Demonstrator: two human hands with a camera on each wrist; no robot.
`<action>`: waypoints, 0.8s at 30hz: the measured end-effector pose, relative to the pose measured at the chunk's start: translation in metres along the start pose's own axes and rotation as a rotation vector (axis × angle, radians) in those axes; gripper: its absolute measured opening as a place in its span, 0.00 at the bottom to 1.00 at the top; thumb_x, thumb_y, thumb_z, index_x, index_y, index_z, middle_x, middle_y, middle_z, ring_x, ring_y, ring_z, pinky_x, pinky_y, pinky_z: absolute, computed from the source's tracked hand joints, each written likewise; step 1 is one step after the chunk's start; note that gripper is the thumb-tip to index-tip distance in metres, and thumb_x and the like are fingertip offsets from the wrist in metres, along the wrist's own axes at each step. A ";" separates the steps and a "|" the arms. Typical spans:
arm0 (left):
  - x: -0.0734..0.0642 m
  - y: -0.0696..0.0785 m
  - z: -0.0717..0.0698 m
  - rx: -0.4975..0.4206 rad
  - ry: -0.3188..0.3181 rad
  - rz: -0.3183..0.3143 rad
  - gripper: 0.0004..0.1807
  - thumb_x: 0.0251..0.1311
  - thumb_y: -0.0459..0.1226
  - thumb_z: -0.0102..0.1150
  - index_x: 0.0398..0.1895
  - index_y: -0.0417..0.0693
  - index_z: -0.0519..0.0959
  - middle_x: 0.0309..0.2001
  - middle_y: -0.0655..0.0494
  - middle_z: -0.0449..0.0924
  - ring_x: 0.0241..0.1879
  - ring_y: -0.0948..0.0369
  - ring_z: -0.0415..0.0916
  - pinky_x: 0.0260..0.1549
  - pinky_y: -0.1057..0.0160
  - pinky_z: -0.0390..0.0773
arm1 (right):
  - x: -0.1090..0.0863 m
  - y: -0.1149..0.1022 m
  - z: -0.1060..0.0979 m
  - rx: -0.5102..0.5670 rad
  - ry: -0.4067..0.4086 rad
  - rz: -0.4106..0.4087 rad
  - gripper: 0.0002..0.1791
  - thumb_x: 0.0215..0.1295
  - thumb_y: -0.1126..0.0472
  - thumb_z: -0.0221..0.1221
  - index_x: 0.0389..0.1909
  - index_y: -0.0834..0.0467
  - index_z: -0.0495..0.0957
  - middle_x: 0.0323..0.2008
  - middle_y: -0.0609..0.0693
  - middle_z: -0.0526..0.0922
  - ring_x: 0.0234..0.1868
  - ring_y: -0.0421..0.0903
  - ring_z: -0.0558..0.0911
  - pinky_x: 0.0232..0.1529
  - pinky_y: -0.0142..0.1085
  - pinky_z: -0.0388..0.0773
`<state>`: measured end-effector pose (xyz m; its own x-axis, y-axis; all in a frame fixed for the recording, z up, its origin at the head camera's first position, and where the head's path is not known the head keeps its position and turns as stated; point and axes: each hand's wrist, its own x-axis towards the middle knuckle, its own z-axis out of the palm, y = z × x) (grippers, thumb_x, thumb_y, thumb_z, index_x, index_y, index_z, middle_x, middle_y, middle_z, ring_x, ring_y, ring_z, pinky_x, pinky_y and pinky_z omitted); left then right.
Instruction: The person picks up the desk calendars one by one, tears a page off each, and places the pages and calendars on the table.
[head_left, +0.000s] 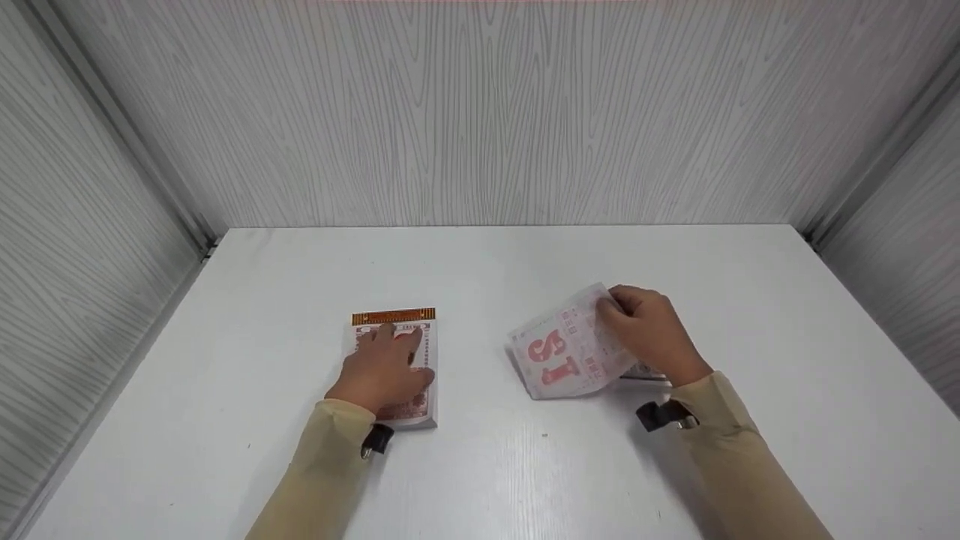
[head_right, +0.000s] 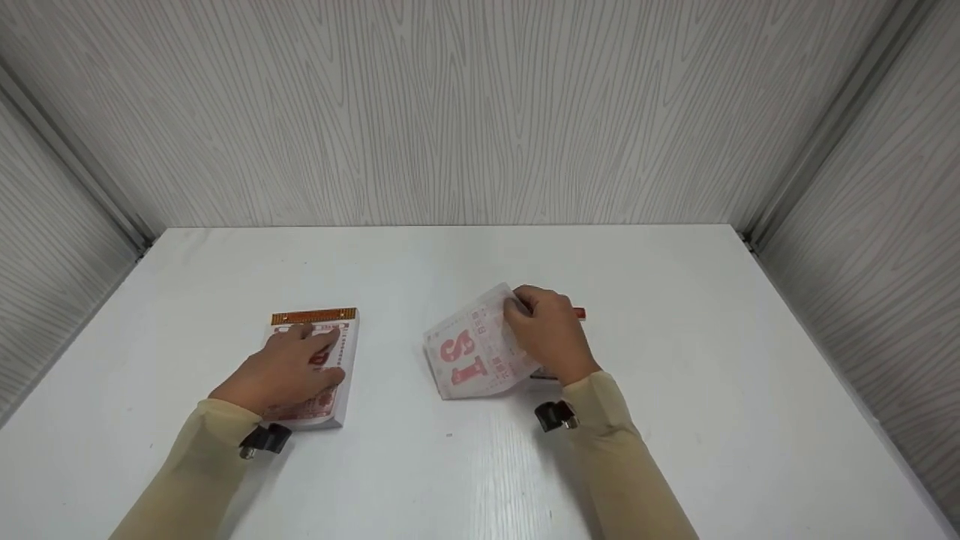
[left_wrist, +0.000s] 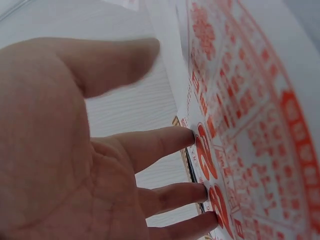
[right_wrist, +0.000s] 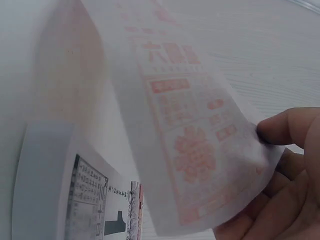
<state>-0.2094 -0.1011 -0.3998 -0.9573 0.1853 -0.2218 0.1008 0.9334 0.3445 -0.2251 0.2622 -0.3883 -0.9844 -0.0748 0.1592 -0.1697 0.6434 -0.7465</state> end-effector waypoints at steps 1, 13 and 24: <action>0.000 0.000 0.000 0.004 -0.002 0.003 0.39 0.67 0.50 0.59 0.79 0.49 0.64 0.77 0.32 0.55 0.76 0.32 0.51 0.64 0.27 0.63 | 0.000 -0.001 0.000 -0.008 -0.020 0.006 0.15 0.78 0.57 0.55 0.48 0.61 0.87 0.29 0.51 0.84 0.27 0.44 0.75 0.28 0.33 0.70; 0.000 0.000 0.002 0.021 -0.015 -0.016 0.44 0.63 0.53 0.66 0.80 0.50 0.63 0.77 0.33 0.56 0.75 0.32 0.53 0.64 0.27 0.63 | -0.011 -0.033 0.019 0.062 0.310 -0.172 0.13 0.77 0.59 0.58 0.51 0.60 0.88 0.41 0.54 0.90 0.34 0.44 0.86 0.30 0.29 0.80; -0.001 0.004 0.003 0.014 0.000 -0.040 0.45 0.62 0.53 0.69 0.80 0.52 0.63 0.77 0.35 0.57 0.75 0.34 0.54 0.65 0.27 0.62 | -0.032 -0.054 0.085 -0.369 -0.165 -0.287 0.08 0.71 0.59 0.64 0.43 0.54 0.90 0.37 0.45 0.90 0.33 0.38 0.83 0.38 0.37 0.81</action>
<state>-0.2077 -0.0968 -0.4008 -0.9607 0.1480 -0.2347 0.0665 0.9441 0.3230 -0.1886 0.1655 -0.4077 -0.8994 -0.3895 0.1983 -0.4371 0.8034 -0.4044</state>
